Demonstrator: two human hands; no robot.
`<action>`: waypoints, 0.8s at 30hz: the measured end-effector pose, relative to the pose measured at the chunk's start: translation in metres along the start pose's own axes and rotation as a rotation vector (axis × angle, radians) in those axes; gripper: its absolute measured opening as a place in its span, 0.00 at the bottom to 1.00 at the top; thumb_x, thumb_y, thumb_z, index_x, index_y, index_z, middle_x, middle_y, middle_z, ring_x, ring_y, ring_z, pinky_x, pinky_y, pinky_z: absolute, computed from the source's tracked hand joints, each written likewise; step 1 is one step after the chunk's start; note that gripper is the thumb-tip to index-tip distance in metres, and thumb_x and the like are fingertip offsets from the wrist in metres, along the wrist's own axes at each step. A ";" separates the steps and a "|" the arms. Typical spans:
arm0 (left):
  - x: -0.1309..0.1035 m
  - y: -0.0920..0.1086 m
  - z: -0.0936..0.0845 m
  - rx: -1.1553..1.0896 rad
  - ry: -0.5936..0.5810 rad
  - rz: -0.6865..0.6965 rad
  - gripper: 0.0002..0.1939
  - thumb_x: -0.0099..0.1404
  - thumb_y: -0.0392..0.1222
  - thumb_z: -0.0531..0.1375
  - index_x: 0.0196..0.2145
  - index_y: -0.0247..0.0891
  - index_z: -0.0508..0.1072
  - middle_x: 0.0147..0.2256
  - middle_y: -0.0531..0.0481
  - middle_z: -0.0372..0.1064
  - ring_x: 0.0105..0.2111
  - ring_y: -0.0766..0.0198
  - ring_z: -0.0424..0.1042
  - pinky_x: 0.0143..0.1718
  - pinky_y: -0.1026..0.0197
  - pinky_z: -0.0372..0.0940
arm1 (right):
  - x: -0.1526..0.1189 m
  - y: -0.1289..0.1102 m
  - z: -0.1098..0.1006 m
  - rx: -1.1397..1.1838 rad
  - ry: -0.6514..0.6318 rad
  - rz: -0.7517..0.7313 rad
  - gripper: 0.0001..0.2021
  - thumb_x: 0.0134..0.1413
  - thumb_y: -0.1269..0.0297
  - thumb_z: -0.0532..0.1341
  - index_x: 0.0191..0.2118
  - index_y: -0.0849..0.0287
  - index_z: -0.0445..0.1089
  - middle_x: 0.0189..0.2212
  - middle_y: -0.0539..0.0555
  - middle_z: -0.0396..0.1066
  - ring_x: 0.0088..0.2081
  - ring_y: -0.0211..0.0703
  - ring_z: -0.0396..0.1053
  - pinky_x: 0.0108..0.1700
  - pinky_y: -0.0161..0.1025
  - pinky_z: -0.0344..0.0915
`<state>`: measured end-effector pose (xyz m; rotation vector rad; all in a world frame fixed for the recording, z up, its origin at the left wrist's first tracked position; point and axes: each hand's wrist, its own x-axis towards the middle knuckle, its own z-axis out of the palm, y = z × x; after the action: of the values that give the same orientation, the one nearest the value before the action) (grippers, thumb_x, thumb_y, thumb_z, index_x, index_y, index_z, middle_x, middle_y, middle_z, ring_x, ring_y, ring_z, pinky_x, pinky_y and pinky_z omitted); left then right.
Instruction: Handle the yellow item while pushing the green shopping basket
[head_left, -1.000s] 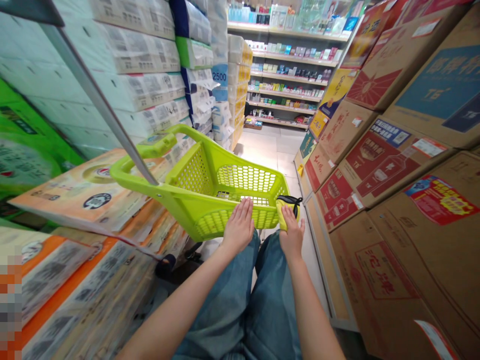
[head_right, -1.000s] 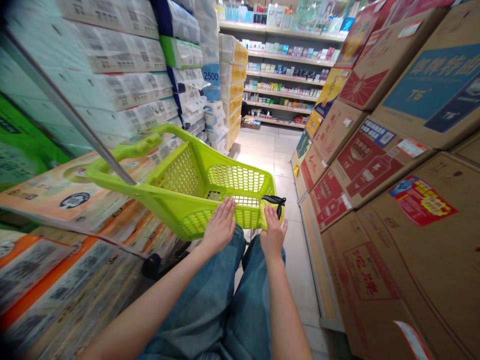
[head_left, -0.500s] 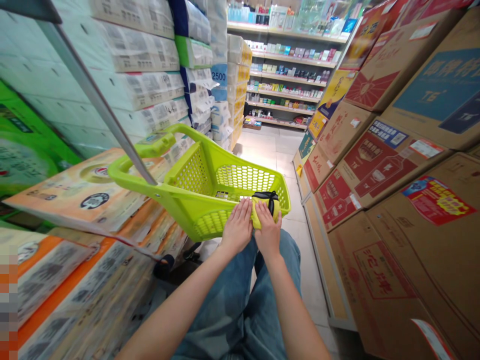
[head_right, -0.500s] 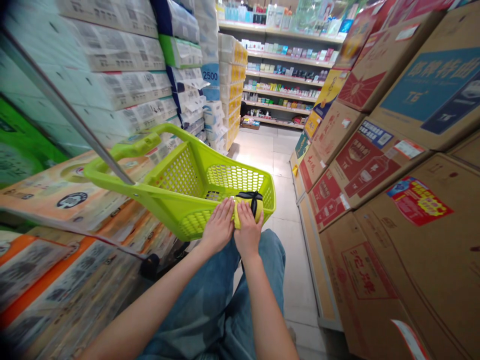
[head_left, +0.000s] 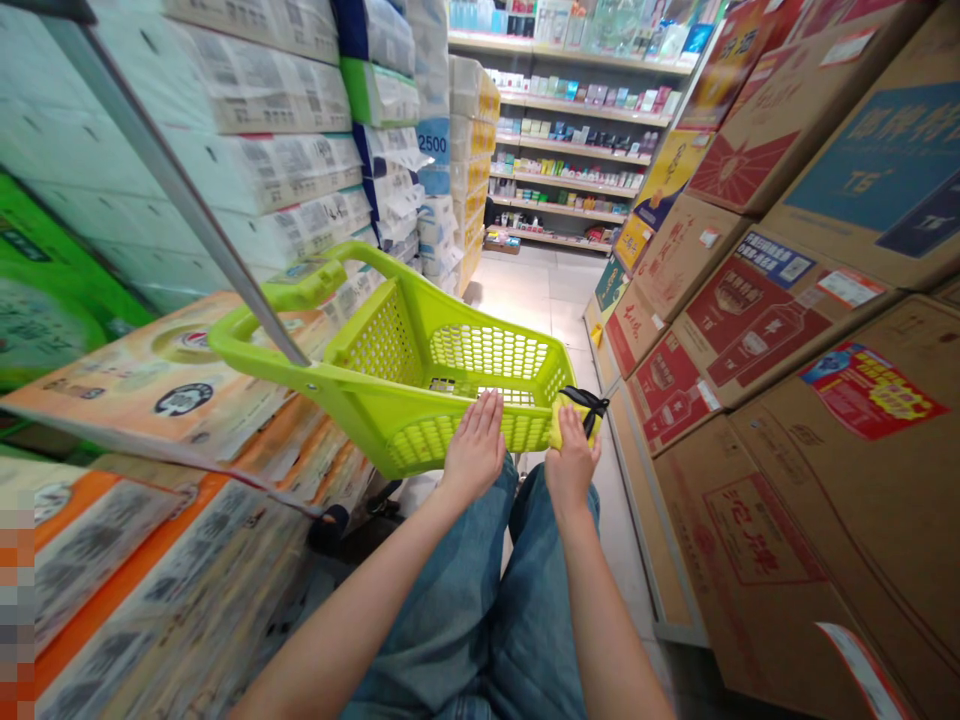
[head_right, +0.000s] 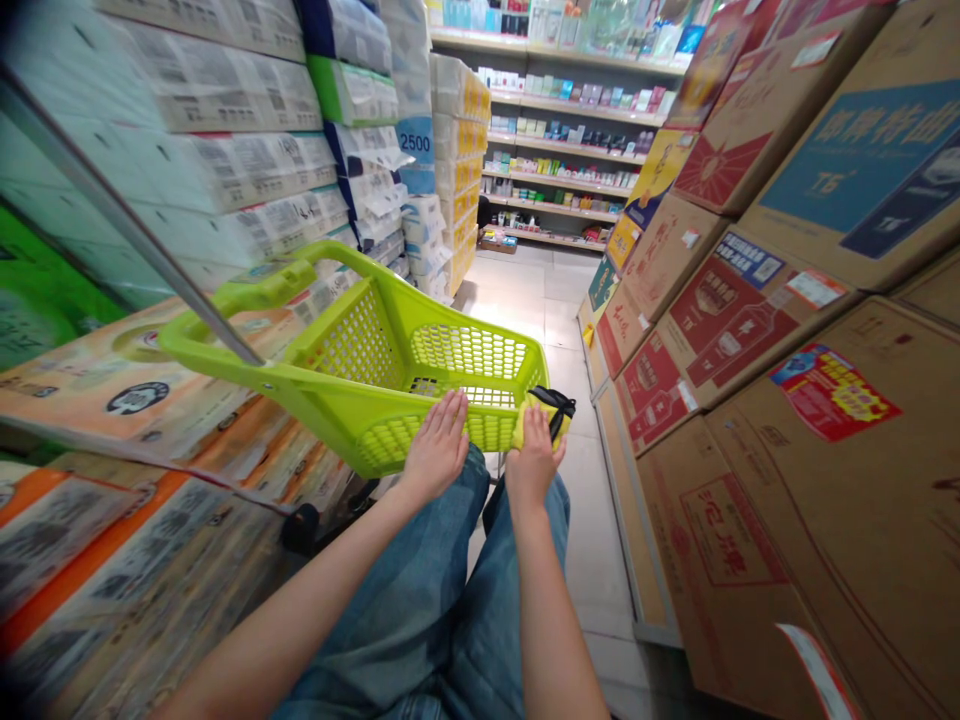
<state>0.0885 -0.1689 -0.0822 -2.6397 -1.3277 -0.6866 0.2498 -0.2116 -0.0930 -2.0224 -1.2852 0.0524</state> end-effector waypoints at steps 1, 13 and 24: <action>0.000 -0.001 0.000 -0.004 0.003 0.001 0.33 0.71 0.38 0.45 0.70 0.27 0.43 0.71 0.41 0.42 0.71 0.57 0.38 0.70 0.50 0.44 | -0.004 -0.014 0.005 -0.007 -0.028 -0.064 0.41 0.42 0.78 0.50 0.66 0.53 0.59 0.66 0.55 0.59 0.69 0.45 0.53 0.70 0.60 0.34; 0.000 0.000 0.000 0.008 -0.004 0.004 0.34 0.71 0.38 0.46 0.70 0.28 0.42 0.71 0.42 0.42 0.71 0.57 0.39 0.70 0.51 0.45 | -0.001 0.002 -0.015 0.002 -0.155 -0.149 0.41 0.43 0.80 0.50 0.65 0.48 0.60 0.67 0.50 0.57 0.69 0.41 0.53 0.70 0.59 0.34; 0.000 0.000 0.001 0.013 -0.004 0.008 0.34 0.71 0.38 0.47 0.70 0.27 0.42 0.71 0.40 0.42 0.71 0.56 0.39 0.70 0.50 0.44 | 0.004 0.007 -0.008 -0.023 -0.070 -0.033 0.40 0.42 0.79 0.49 0.66 0.54 0.60 0.67 0.55 0.56 0.69 0.46 0.52 0.70 0.61 0.36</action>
<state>0.0886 -0.1685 -0.0830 -2.6353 -1.3177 -0.6700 0.2603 -0.2149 -0.0898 -2.0349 -1.3680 0.0943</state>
